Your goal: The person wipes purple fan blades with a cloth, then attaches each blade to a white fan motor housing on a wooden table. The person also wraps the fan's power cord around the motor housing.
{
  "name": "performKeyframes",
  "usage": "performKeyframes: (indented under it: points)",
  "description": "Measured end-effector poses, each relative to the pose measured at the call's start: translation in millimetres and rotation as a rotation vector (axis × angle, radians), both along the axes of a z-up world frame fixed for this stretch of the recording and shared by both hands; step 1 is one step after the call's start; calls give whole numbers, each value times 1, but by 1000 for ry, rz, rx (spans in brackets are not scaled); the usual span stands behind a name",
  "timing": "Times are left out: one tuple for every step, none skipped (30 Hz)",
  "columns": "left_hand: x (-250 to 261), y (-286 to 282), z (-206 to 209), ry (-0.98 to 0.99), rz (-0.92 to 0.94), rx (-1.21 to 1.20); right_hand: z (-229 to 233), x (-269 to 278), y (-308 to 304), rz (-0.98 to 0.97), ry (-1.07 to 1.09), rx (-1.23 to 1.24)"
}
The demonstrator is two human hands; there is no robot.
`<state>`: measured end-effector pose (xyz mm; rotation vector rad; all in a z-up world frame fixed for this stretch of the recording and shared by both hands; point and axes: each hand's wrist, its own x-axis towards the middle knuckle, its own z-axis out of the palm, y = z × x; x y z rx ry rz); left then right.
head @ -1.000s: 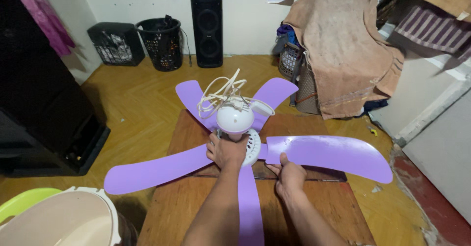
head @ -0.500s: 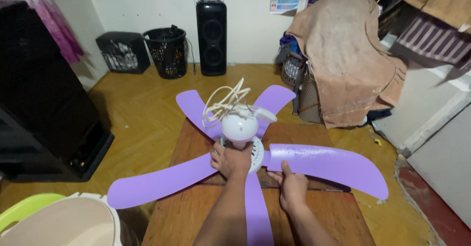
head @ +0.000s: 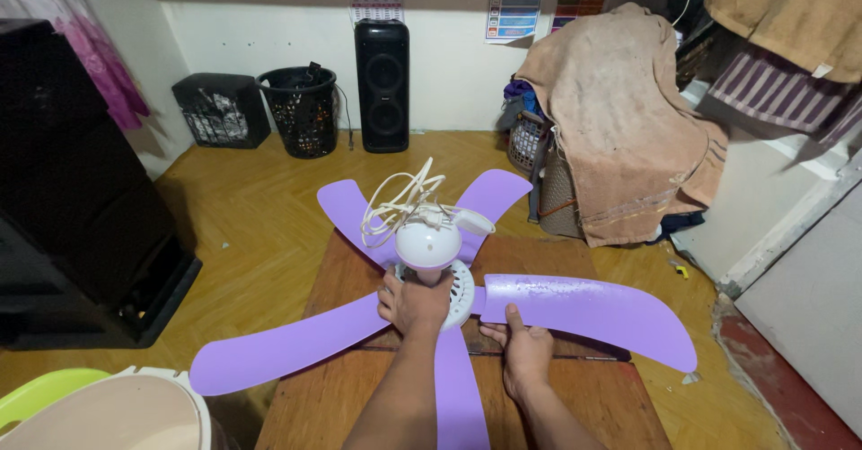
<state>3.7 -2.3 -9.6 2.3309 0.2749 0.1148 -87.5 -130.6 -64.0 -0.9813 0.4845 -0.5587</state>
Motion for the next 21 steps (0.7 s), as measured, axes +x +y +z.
performKeyframes:
  points:
    - [0, 1, -3, -4, -11, 21, -1, -1, 0, 1, 2, 3]
    - [0, 2, -5, -7, -23, 42, -1, -2, 0, 2, -3, 4]
    - [1, 3, -5, -38, -26, 35, 1, -2, 0, 5, -9, 5]
    - [0, 4, -5, -68, -30, 27, 2, -2, 0, 8, -16, 5]
    - [-1, 5, -4, -99, -32, 21, 2, -2, 0, 11, -11, 4]
    - [-3, 6, -2, -56, -48, 28, 2, -2, 0, 14, -7, 3]
    - [-5, 7, 1, -11, -65, 36, 2, -3, 0, 15, -1, 2]
    - [-6, 8, 5, 32, -82, 43, 2, -4, 2, 18, -8, 2]
    - [-6, 10, 11, 88, -94, 53, 2, -4, 1, 21, -16, -2]
    - [-5, 12, 17, 144, -107, 63, 2, -4, 1, 24, -24, -5]
    - [-5, 15, 22, 199, -121, 73, 2, -4, 1, 26, -8, -6]
    - [-7, 17, 27, 189, -119, 127, 3, -5, 1, 28, 8, -7]
    - [-7, 20, 31, 178, -117, 180, 4, -4, 2, 29, 22, -8]
    - [-6, 22, 34, 166, -115, 234, 4, -3, 2, 30, 19, -9]
    - [-7, 23, 35, 154, -116, 195, 5, -2, 2, 31, 16, -11]
    - [-7, 24, 34, 142, -118, 157, 5, -2, 2, 32, 14, -13]
    - [-7, 25, 32, 133, -119, 119, 5, -2, 1, 34, 9, -9]
    - [-4, 25, 31, 157, -138, 107, 4, -2, 1, 35, 4, -5]
    - [-2, 26, 28, 184, -158, 95, 4, -2, 1, 36, 2, 0]
    - [0, 27, 24, 211, -179, 83, 3, -2, 1, 38, 3, -1]
    - [1, 28, 21, 214, -186, 79, 2, -3, 0, 39, 5, 0]
